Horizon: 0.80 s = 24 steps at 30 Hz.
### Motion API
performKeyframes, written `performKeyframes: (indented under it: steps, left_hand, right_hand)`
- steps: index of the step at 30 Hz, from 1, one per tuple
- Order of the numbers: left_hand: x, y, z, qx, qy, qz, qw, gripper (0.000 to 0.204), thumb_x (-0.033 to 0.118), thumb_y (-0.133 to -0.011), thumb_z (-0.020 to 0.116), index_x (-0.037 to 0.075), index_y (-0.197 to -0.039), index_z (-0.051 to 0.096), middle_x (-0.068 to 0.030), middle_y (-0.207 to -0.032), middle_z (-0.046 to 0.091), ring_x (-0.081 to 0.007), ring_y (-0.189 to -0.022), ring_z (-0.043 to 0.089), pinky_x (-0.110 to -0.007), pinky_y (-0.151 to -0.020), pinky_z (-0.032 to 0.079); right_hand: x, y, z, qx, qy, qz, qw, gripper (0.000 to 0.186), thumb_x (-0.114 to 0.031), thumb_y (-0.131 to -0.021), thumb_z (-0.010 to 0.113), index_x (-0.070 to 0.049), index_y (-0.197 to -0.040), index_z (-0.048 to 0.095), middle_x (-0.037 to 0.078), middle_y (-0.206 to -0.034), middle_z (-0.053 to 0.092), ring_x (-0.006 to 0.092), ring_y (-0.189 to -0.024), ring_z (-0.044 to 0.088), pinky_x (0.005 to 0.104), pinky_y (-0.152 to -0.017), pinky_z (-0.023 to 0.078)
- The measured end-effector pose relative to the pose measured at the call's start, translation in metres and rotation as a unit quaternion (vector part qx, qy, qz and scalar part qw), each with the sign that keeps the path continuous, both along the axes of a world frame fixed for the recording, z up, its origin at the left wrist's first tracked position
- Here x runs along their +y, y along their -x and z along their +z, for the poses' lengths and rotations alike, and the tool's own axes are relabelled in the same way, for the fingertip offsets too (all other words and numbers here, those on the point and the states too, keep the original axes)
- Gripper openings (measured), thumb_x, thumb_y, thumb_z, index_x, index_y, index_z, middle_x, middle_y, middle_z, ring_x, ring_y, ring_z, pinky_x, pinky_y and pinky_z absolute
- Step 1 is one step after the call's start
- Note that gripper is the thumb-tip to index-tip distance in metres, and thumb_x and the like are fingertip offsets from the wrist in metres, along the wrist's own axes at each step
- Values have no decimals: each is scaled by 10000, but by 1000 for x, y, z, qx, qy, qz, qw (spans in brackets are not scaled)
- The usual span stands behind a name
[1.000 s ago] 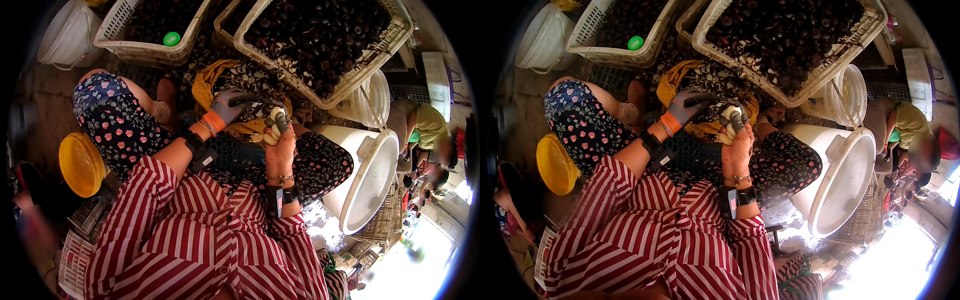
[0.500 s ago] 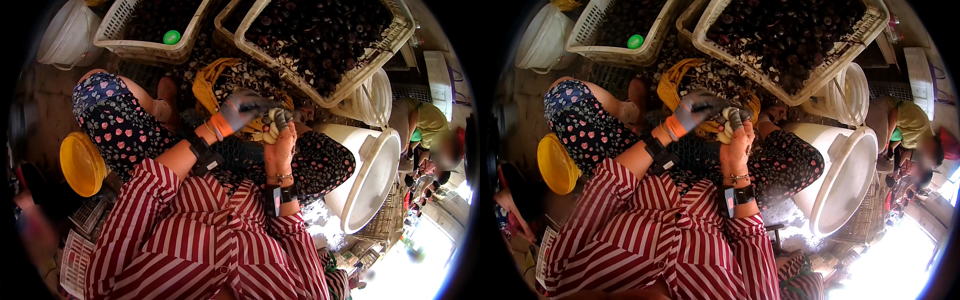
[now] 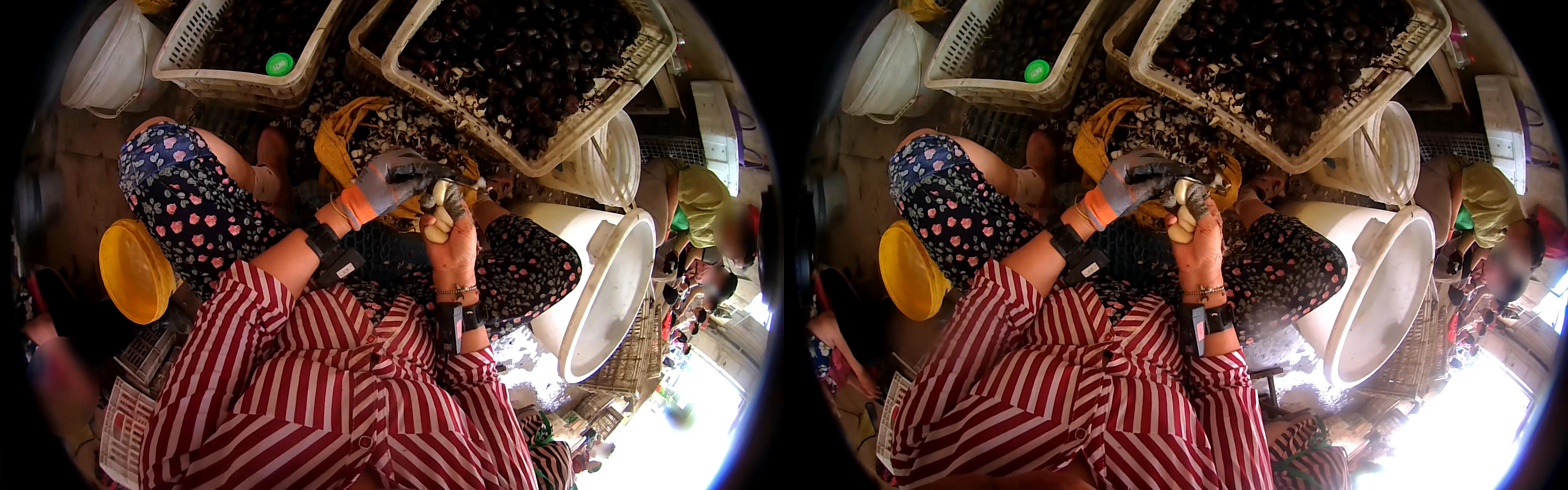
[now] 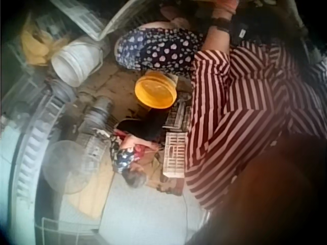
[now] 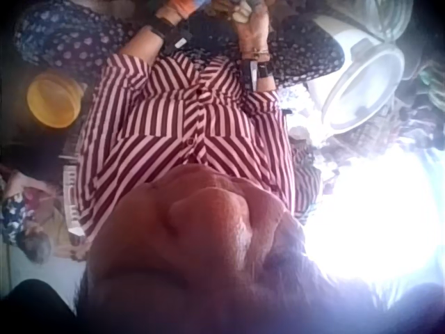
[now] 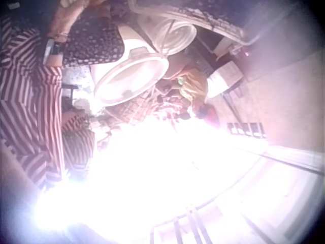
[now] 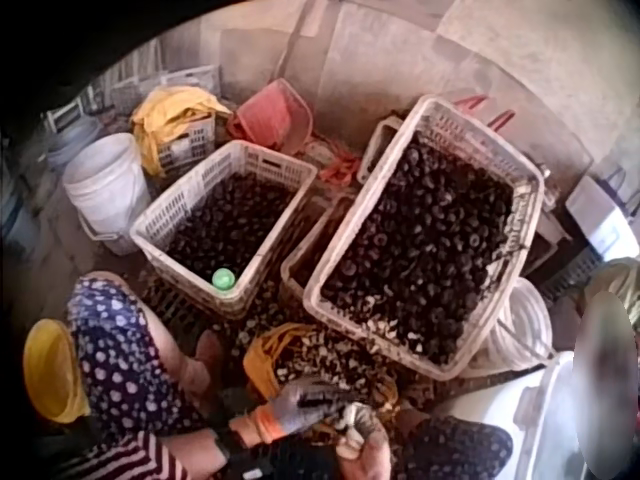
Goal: The person peels water chestnuts with a small tool, placing the peeled fruit into a bucket.
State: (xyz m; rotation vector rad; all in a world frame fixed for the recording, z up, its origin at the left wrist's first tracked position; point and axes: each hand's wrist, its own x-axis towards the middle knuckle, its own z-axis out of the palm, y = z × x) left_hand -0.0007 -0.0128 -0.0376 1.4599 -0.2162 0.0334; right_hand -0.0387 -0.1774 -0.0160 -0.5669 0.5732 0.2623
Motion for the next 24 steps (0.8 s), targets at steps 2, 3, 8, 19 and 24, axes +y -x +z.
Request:
performKeyframes:
  steps: [2,3,8,19,24]
  left_hand:
    - [4,-4,-16,9,-45,0,999,223,116,-806,649,40,-1016,650,-63,-922,644,-149,-838,603,-287,-759,484]
    - [8,-5,-24,13,-67,5,998,222,120,-808,648,40,-1015,650,-65,-921,646,-150,-838,606,-286,-759,485]
    - [3,1,4,0,-16,-49,999,221,95,-801,648,52,-1017,653,-91,-988,649,-164,-841,628,-297,-740,501]
    - [10,-1,-15,74,-64,-16,995,209,25,-819,587,60,-1011,661,-100,-942,652,-147,-858,611,-275,-742,486]
    - [17,-10,-50,268,-18,74,960,226,81,-815,611,66,-1038,649,-82,-996,651,-185,-889,611,-311,-779,487]
  right_hand:
    - [-6,3,-9,-8,-16,8,1000,213,-76,-857,496,-81,-1070,496,70,-1082,522,193,-873,508,324,-640,476]
    - [-6,2,-8,-12,-24,17,1000,218,-79,-854,495,-85,-1072,490,70,-1095,513,193,-885,505,325,-645,476]
    - [-3,-2,-2,-6,-30,14,999,243,-80,-857,459,-59,-1096,501,73,-1040,542,190,-832,522,308,-630,474]
    - [0,-6,1,-12,70,38,997,242,-112,-859,444,-41,-1082,504,76,-974,556,188,-767,536,326,-662,494]
    - [6,-6,30,82,-48,14,995,249,-279,-914,467,-75,-1037,539,52,-928,556,179,-751,534,354,-677,498]
